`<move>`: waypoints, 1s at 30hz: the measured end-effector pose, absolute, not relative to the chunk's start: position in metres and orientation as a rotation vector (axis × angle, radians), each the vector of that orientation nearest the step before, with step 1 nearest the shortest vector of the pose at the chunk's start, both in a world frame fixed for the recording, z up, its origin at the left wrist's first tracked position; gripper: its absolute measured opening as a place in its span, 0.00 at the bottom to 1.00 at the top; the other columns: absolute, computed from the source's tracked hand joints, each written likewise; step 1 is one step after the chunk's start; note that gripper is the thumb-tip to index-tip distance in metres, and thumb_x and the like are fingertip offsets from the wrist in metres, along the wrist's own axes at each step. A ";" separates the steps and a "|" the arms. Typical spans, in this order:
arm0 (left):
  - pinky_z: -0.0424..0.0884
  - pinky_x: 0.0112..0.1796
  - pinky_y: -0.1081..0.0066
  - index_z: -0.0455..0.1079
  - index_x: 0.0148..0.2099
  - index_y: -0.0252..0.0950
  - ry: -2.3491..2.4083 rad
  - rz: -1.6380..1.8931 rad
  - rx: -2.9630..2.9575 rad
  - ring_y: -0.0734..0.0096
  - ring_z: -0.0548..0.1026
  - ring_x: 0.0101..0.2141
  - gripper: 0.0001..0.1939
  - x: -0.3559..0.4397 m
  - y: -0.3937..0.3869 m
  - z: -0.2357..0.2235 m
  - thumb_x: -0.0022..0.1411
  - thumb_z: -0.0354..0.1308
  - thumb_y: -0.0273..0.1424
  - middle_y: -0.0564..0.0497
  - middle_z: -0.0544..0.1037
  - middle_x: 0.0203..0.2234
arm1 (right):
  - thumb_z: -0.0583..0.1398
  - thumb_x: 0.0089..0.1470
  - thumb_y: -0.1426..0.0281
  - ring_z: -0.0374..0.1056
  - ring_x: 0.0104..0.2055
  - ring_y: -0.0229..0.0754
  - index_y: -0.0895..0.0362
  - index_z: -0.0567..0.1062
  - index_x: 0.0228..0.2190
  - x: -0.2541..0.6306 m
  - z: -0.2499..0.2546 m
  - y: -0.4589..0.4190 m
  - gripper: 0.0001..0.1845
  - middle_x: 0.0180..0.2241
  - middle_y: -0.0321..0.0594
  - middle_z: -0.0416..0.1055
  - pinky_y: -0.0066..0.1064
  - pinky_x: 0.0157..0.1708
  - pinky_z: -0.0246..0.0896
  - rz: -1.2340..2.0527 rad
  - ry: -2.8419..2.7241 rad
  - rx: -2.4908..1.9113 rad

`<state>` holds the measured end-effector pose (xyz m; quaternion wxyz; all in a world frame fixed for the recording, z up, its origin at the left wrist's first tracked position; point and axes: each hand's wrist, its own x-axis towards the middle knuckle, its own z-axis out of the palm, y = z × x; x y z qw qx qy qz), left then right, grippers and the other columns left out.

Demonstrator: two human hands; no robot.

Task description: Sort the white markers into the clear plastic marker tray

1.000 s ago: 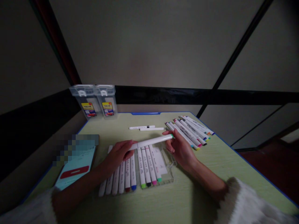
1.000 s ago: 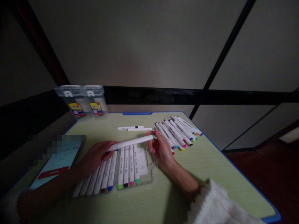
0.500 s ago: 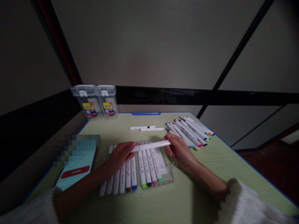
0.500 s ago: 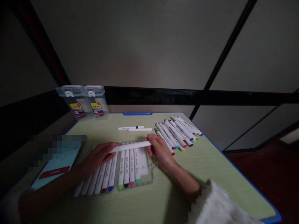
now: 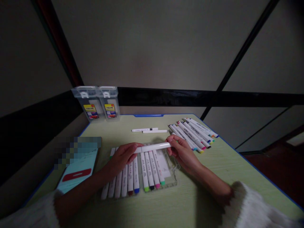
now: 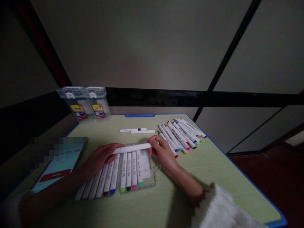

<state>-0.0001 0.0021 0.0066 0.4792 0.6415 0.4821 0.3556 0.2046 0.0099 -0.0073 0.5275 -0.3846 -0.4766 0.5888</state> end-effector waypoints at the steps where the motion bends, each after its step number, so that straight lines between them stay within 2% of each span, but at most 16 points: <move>1: 0.49 0.18 0.76 0.69 0.38 0.29 1.180 0.868 1.560 0.79 0.51 0.15 0.20 0.000 0.002 0.007 0.55 0.44 0.39 0.61 0.52 0.11 | 0.57 0.47 0.62 0.46 0.16 0.30 0.58 0.64 0.22 0.204 -0.007 0.010 0.12 0.12 0.29 0.58 0.23 0.17 0.36 1.403 -1.148 -0.919; 8: 0.48 0.18 0.77 0.69 0.37 0.30 1.169 0.880 1.525 0.80 0.51 0.15 0.20 0.000 0.002 0.006 0.54 0.45 0.40 0.62 0.52 0.11 | 0.53 0.50 0.60 0.45 0.16 0.30 0.58 0.64 0.23 0.205 -0.009 0.010 0.14 0.13 0.29 0.56 0.24 0.16 0.37 1.369 -1.227 -0.941; 13: 0.47 0.17 0.77 0.69 0.35 0.30 1.186 0.889 1.500 0.80 0.50 0.14 0.18 0.001 0.002 0.007 0.54 0.44 0.38 0.62 0.52 0.10 | 0.55 0.50 0.61 0.47 0.17 0.29 0.57 0.62 0.21 0.206 -0.009 0.010 0.14 0.14 0.29 0.56 0.23 0.17 0.38 1.357 -1.330 -0.933; 18: 0.47 0.17 0.77 0.69 0.35 0.30 1.179 0.884 1.537 0.80 0.51 0.14 0.18 0.001 0.002 0.005 0.54 0.44 0.38 0.61 0.53 0.11 | 0.54 0.50 0.61 0.41 0.14 0.28 0.58 0.61 0.20 0.207 -0.011 0.011 0.15 0.11 0.26 0.49 0.24 0.15 0.33 1.375 -1.292 -0.913; 24: 0.51 0.19 0.77 0.70 0.38 0.31 1.158 0.900 1.664 0.79 0.54 0.16 0.16 0.000 0.003 0.006 0.54 0.46 0.34 0.61 0.55 0.12 | 0.54 0.50 0.60 0.38 0.13 0.28 0.59 0.65 0.22 0.207 -0.009 0.012 0.15 0.10 0.25 0.46 0.24 0.13 0.30 1.431 -1.229 -0.920; 30: 0.54 0.22 0.76 0.70 0.42 0.30 1.160 0.883 1.699 0.78 0.57 0.18 0.18 0.000 0.003 0.008 0.53 0.46 0.34 0.60 0.57 0.13 | 0.53 0.50 0.60 0.38 0.12 0.28 0.59 0.66 0.23 0.208 -0.008 0.012 0.15 0.10 0.24 0.46 0.24 0.13 0.30 1.447 -1.218 -0.932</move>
